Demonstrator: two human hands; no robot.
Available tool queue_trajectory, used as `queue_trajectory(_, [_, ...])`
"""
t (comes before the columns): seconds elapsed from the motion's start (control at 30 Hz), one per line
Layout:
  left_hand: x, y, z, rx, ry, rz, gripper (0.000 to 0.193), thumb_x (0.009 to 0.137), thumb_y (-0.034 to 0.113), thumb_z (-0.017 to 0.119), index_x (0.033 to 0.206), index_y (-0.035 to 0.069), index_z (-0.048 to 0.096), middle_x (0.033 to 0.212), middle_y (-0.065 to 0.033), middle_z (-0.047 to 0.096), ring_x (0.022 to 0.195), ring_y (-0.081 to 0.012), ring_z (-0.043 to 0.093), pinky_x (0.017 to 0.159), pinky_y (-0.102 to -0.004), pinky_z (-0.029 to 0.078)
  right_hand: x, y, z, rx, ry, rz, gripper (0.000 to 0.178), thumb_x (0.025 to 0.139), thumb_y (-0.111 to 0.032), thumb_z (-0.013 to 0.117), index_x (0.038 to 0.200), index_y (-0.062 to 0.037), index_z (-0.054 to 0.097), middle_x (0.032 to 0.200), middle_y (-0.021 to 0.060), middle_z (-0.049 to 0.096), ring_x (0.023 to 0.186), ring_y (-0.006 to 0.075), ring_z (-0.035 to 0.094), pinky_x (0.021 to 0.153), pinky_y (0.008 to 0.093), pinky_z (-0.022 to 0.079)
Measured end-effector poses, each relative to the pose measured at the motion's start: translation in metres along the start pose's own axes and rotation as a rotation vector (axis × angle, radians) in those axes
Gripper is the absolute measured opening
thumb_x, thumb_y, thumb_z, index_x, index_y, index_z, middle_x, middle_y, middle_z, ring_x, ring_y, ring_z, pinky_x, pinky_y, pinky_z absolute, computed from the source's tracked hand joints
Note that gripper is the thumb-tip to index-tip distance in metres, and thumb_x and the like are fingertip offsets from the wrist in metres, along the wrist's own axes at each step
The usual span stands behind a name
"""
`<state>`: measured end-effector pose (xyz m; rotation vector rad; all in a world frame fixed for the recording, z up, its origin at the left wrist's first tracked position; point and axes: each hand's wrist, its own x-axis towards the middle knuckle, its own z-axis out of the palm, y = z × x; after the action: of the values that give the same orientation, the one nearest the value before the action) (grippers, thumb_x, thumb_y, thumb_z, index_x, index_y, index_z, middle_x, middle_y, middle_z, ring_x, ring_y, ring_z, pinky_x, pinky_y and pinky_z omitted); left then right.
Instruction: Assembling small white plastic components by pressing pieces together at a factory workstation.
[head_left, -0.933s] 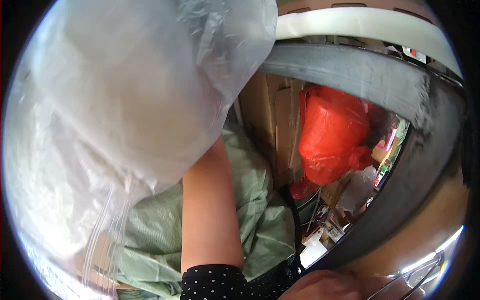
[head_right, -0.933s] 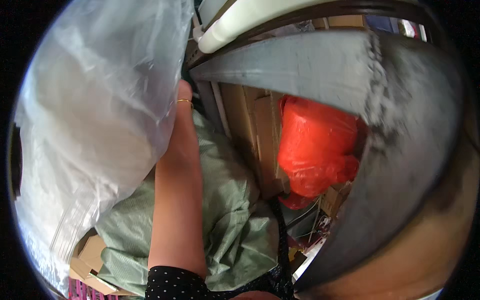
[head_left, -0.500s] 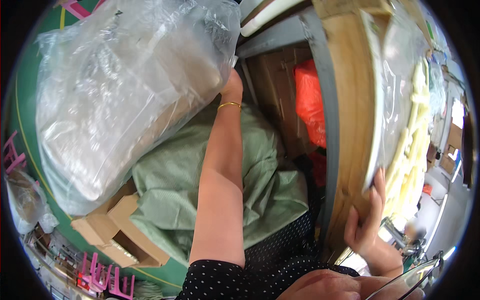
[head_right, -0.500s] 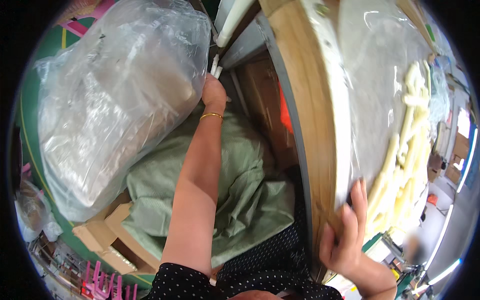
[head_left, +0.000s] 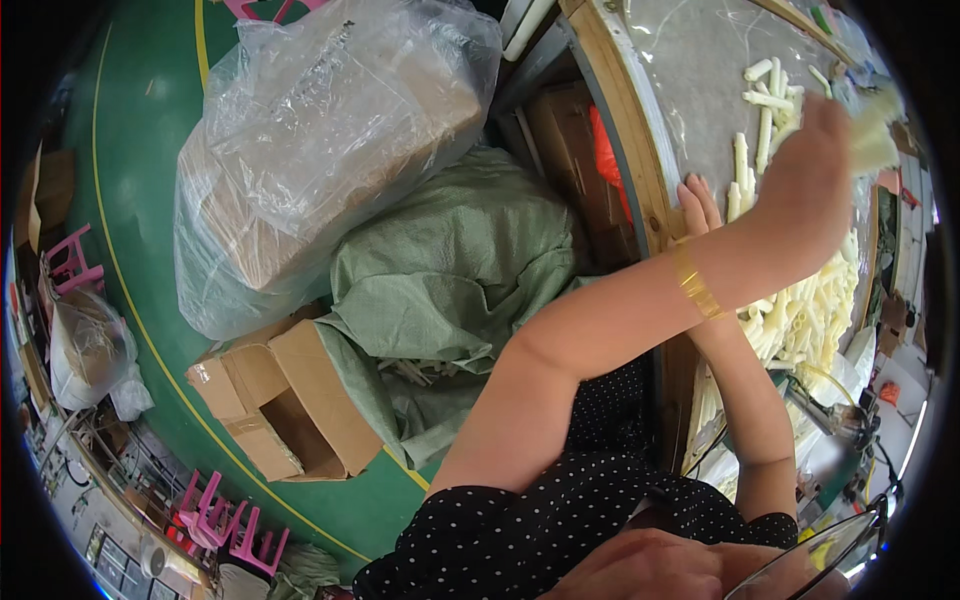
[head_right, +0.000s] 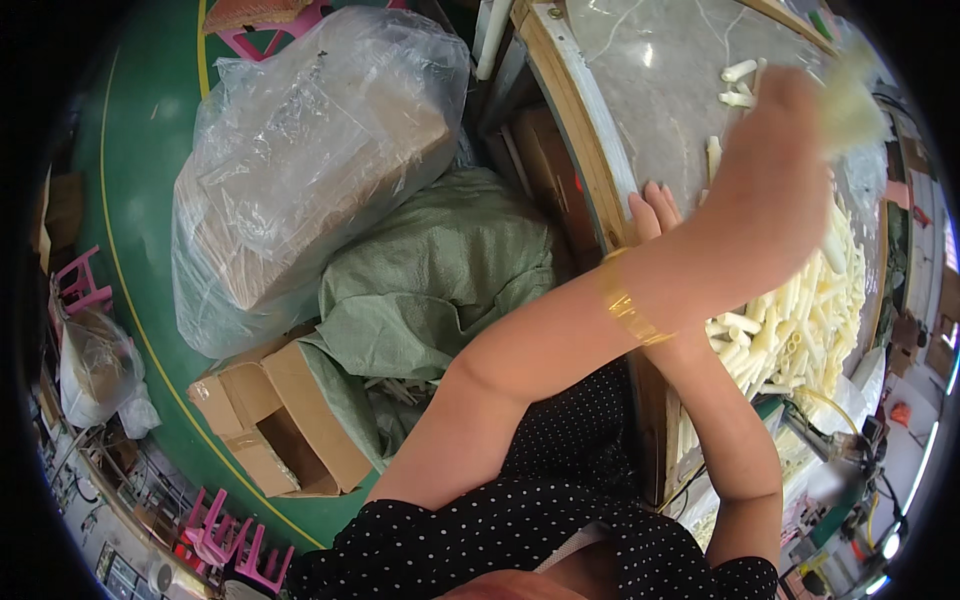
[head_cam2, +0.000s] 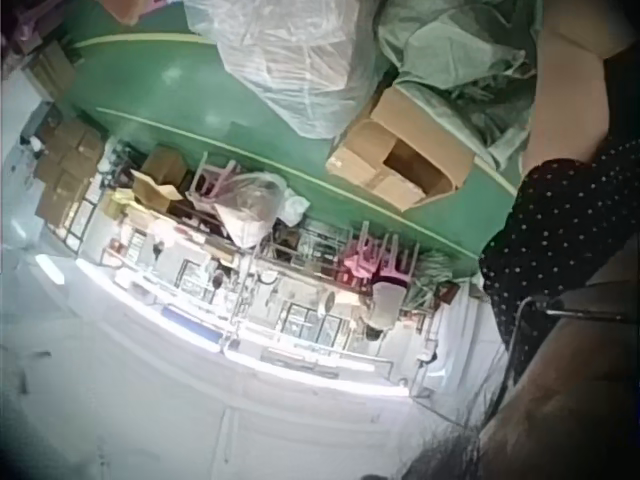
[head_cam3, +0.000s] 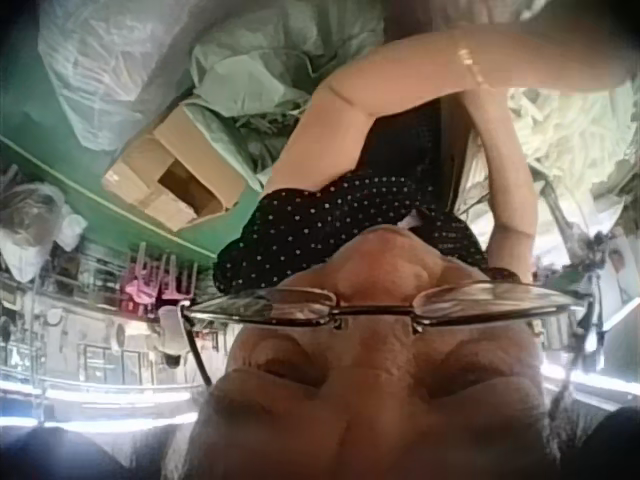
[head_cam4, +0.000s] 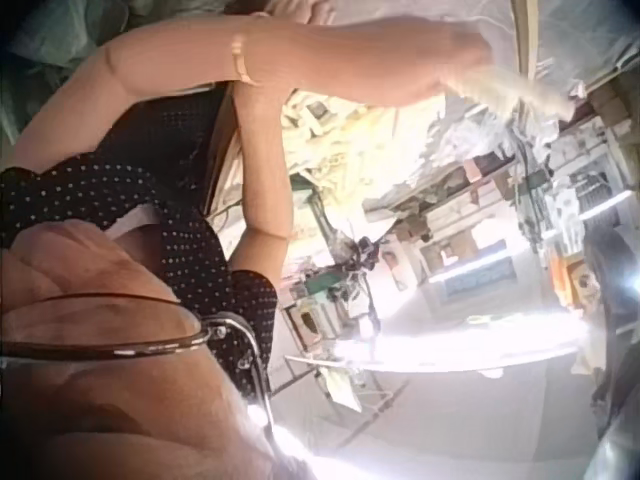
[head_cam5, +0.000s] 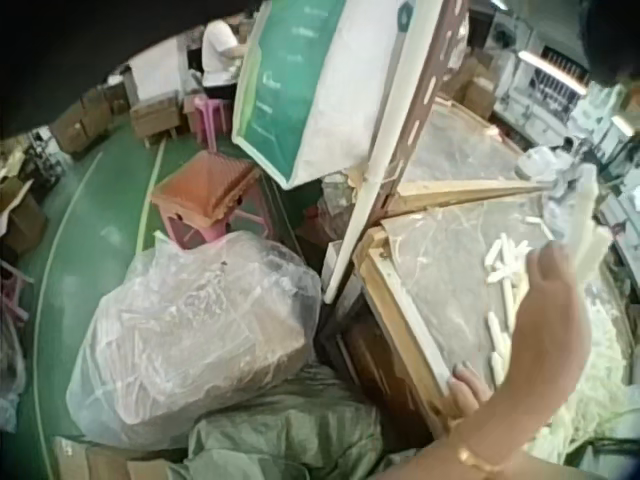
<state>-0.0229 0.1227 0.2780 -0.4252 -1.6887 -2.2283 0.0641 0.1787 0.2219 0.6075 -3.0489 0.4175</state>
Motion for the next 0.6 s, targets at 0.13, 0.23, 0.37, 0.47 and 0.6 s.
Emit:
queue_trajectory(0.13, [-0.008, 0.013, 0.011, 0.417, 0.046, 0.231, 0.069, 0.068, 0.018, 0.072, 0.119, -0.011, 0.036, 0.116, -0.0371, 0.037, 0.116, -0.0414, 0.038, 0.099, -0.0467, 0.029, 0.002, -0.007, 0.006, 0.023, -0.03, 0.021, 0.056, 0.078, -0.007, 0.056, 0.13, -0.0011, 0.038, 0.135, 0.0193, 0.036, 0.127, 0.0344, 0.033, 0.103, 0.0417, 0.028])
queue_trajectory(0.23, [-0.02, -0.013, -0.03, 0.121, 0.046, 0.2, 0.064, 0.064, 0.019, 0.077, 0.117, 0.002, 0.046, 0.117, -0.0205, 0.045, 0.111, -0.031, 0.044, 0.098, -0.042, 0.032, -0.005, 0.008, -0.03, -0.093, -0.04, 0.083, 0.054, 0.078, -0.002, 0.054, 0.129, -0.0002, 0.038, 0.135, 0.0205, 0.036, 0.126, 0.0366, 0.034, 0.103, 0.0424, 0.029])
queue_trajectory(0.37, [-0.098, -0.139, -0.199, 0.701, -0.004, -0.434, 0.014, 0.08, 0.014, 0.061, 0.087, 0.002, 0.06, 0.082, -0.0126, 0.062, 0.074, -0.0254, 0.062, 0.067, -0.0339, 0.049, 0.008, -0.018, -0.012, 0.024, -0.107, 0.054, 0.051, 0.078, 0.007, 0.05, 0.127, 0.0016, 0.037, 0.134, 0.0238, 0.035, 0.125, 0.0402, 0.034, 0.102, 0.0439, 0.03])
queue_trajectory(0.47, [-0.15, -0.28, -0.255, 1.124, -0.488, -0.802, 0.041, 0.083, 0.035, 0.056, 0.11, 0.004, 0.054, 0.112, -0.0189, 0.056, 0.106, -0.0352, 0.051, 0.092, -0.0413, 0.039, 0.009, -0.018, -0.015, 0.034, -0.145, 0.04, 0.054, 0.076, 0.009, 0.05, 0.128, 0.0029, 0.035, 0.135, 0.0263, 0.033, 0.124, 0.0441, 0.033, 0.102, 0.0457, 0.029])
queue_trajectory(0.6, [-0.153, -0.409, -0.261, 1.24, -0.601, -0.915, 0.06, 0.084, 0.048, 0.05, 0.13, 0.01, 0.041, 0.127, -0.0197, 0.046, 0.119, -0.04, 0.04, 0.099, -0.0402, 0.035, 0.006, -0.009, -0.011, 0.089, -0.213, -0.014, 0.055, 0.076, 0.009, 0.045, 0.128, 0.0068, 0.029, 0.131, 0.0368, 0.03, 0.121, 0.0533, 0.031, 0.101, 0.0544, 0.027])
